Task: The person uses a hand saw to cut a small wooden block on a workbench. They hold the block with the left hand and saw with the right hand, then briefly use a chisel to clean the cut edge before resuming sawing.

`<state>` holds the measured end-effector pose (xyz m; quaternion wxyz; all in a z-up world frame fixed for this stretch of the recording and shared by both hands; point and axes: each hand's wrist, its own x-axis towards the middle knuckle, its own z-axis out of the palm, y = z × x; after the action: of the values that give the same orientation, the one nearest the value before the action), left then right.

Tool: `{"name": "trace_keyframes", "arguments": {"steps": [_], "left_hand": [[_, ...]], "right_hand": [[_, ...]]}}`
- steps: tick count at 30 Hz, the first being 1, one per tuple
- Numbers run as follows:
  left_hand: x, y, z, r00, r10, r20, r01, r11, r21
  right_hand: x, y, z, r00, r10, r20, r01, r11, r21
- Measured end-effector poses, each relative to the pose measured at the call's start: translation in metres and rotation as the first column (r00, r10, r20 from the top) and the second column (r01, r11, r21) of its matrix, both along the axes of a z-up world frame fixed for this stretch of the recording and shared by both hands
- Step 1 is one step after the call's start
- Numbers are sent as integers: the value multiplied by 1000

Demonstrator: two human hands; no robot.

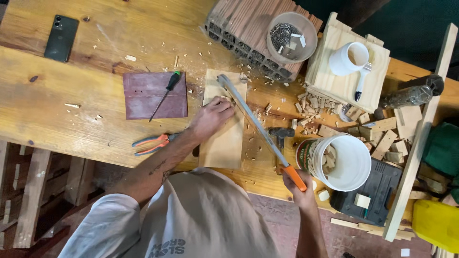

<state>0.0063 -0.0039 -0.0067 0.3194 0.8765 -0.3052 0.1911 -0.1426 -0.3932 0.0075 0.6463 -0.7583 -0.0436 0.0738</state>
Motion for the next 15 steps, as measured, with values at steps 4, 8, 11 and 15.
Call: {"name": "trace_keyframes", "arguments": {"steps": [4, 8, 11, 15], "left_hand": [[-1, 0, -3, 1000, 5, -24, -5, 1000, 20], [2, -1, -24, 998, 41, -50, -39, 998, 41], [7, 4, -46, 980, -28, -196, 18, 998, -53], [13, 2, -37, 1000, 8, -27, -6, 998, 70]], "right_hand": [[23, 49, 40, 984, 115, 139, -114, 993, -14], [54, 73, 1, 970, 122, 212, -148, 982, 114], [71, 33, -52, 765, -10, -644, 524, 589, 615], [101, 85, 22, 976, 165, 139, -202, 928, 313]]}}
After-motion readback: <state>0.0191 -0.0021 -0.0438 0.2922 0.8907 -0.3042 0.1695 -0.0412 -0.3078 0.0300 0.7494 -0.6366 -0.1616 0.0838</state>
